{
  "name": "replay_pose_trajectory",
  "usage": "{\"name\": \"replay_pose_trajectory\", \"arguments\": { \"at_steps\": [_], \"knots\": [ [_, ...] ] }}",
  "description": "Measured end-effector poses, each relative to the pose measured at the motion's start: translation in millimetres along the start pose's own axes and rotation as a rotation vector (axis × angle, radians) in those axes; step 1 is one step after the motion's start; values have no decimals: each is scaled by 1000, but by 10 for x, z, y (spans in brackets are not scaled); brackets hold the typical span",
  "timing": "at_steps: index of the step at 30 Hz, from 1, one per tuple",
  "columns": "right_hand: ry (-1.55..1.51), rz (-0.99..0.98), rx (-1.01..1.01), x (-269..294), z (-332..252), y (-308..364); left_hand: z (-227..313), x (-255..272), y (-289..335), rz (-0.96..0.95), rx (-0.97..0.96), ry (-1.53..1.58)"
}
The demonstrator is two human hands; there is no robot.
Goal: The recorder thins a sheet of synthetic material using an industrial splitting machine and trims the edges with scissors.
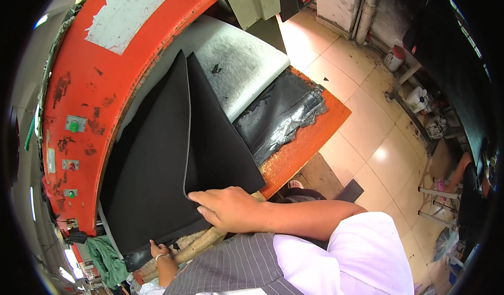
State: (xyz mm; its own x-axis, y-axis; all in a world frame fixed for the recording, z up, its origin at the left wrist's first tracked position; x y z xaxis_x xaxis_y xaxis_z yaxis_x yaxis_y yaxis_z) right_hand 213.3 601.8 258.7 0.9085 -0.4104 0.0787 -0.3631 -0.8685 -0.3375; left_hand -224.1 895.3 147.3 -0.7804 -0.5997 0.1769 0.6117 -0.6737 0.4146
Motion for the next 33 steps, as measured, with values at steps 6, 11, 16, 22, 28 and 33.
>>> {"name": "replay_pose_trajectory", "arguments": {
  "at_steps": [6, 11, 16, 22, 28, 33],
  "knots": [
    [54, 95, -74, 151, 127, 140, -19, -57, 23, -22, -26, -10],
    [30, 23, -395, 247, 274, 327, -8, 41, -49, -32, -4, 21],
    [-373, 118, -657, 295, 817, 639, -30, -31, -11, -34, 9, -2],
    [-519, 182, -798, 365, 753, 552, -10, -14, 19, -125, 21, 76],
    [-496, 132, -837, 353, 784, 506, -1, -43, 191, -57, -28, 124],
    [-453, 142, -892, 332, 692, 415, 11, -13, 263, -91, 11, 145]
  ]
}}
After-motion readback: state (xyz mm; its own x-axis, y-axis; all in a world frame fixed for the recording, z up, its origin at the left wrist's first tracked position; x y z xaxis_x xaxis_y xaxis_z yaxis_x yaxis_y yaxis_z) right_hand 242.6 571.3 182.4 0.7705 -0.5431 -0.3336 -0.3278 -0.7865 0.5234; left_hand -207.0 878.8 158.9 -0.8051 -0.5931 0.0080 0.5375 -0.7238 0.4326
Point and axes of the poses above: each hand's wrist, its own y-axis away from the middle knuckle, its own x-axis out of the back of the hand, z = x × y, the point moved 3 cm from there along -y, towards the middle knuckle, and after that the axes turned 6 degrees about -y, right-handed, at the moved point
